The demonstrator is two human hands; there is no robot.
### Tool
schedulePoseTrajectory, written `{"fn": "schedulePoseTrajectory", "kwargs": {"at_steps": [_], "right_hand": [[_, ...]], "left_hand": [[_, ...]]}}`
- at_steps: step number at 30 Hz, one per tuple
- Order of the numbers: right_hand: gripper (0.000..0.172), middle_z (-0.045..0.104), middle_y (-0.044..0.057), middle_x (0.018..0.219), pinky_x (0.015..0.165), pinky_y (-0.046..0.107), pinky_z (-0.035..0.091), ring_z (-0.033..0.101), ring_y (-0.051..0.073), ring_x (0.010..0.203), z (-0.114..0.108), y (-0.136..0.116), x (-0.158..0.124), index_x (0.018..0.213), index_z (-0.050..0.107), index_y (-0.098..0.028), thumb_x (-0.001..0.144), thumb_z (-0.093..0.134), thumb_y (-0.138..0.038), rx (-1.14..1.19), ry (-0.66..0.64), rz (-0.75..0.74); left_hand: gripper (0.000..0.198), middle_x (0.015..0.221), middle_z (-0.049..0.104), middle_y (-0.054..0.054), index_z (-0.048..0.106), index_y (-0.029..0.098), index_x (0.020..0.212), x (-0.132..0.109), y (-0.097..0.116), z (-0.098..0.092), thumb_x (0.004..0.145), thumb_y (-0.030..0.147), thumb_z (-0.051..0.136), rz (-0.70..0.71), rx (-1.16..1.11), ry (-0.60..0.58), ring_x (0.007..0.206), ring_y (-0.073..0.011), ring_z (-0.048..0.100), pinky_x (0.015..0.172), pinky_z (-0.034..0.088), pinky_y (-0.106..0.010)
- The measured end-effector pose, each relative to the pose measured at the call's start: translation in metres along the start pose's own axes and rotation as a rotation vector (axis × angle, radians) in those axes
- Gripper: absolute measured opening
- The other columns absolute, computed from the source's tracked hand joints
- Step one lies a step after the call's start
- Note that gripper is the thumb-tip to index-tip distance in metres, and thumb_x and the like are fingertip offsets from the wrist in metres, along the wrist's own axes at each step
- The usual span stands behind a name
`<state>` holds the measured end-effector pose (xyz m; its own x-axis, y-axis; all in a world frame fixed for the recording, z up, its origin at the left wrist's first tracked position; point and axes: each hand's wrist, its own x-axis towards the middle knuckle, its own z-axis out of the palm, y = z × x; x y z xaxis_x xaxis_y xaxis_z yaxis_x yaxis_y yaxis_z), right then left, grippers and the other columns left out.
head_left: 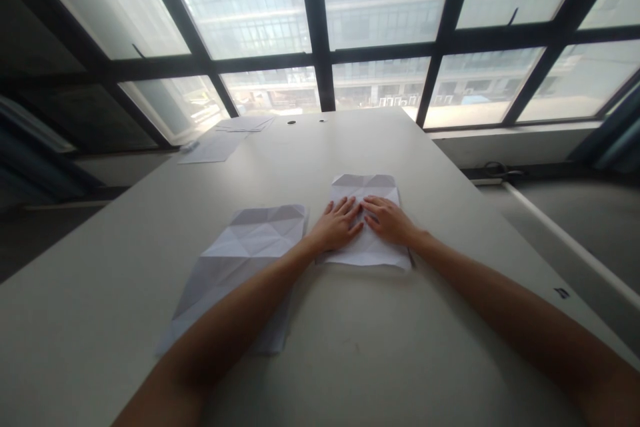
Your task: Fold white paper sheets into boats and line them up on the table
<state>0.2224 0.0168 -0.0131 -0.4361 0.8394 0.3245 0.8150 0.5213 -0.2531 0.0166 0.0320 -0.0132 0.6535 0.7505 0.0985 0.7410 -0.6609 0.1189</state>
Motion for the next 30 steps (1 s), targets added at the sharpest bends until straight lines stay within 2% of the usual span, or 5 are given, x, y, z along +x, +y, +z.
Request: {"fn": "schedulePoseTrajectory", "kwargs": {"at_steps": [5,13,18,24,30], "right_hand": [[0.055,0.035,0.015,0.158,0.120,0.048,0.020,0.028,0.026,0.148,0.008,0.008,0.001,0.150,0.040,-0.012,0.100,0.041,-0.036,-0.033,-0.119,0.093],[0.054,0.036,0.017,0.157,0.118,0.052,0.022,0.030,0.028,0.147,0.006,0.037,0.005,0.147,0.043,-0.010,0.101,0.036,-0.037,-0.151,-0.084,0.301],[0.052,0.037,0.017,0.157,0.118,0.053,0.020,0.029,0.027,0.147,0.006,0.042,0.005,0.146,0.044,-0.011,0.101,0.037,-0.036,-0.173,-0.072,0.360],[0.048,0.040,0.018,0.154,0.118,0.061,0.013,0.027,0.031,0.147,0.002,0.027,0.001,0.141,0.050,-0.013,0.099,0.041,-0.035,-0.164,-0.067,0.224],[0.054,0.036,0.015,0.158,0.120,0.052,0.016,0.024,0.027,0.149,0.001,0.004,-0.001,0.148,0.042,-0.013,0.100,0.040,-0.035,-0.042,-0.098,-0.079]], "left_hand": [[0.062,0.164,0.022,-0.007,0.024,0.026,0.157,0.000,0.000,0.000,0.102,0.053,0.027,-0.002,0.007,-0.007,0.152,-0.0252,0.017,0.122,0.013,-0.049],[0.061,0.163,0.024,-0.008,0.030,0.025,0.155,0.000,-0.002,-0.001,0.101,0.054,0.029,0.014,0.034,-0.016,0.150,-0.0281,0.020,0.120,0.017,-0.051],[0.055,0.151,0.044,-0.010,0.043,0.024,0.145,-0.001,0.006,-0.011,0.100,0.055,0.037,0.026,0.061,0.055,0.137,-0.0266,0.042,0.115,0.031,-0.043],[0.030,0.111,0.062,-0.010,0.066,0.020,0.106,0.000,0.012,-0.018,0.100,0.040,0.044,-0.054,0.066,0.173,0.110,-0.0250,0.056,0.099,0.044,-0.039],[0.052,0.148,0.047,-0.012,0.044,0.021,0.145,0.000,0.001,-0.003,0.098,0.043,0.045,-0.058,0.065,0.137,0.138,-0.0288,0.039,0.116,0.028,-0.048]]}}
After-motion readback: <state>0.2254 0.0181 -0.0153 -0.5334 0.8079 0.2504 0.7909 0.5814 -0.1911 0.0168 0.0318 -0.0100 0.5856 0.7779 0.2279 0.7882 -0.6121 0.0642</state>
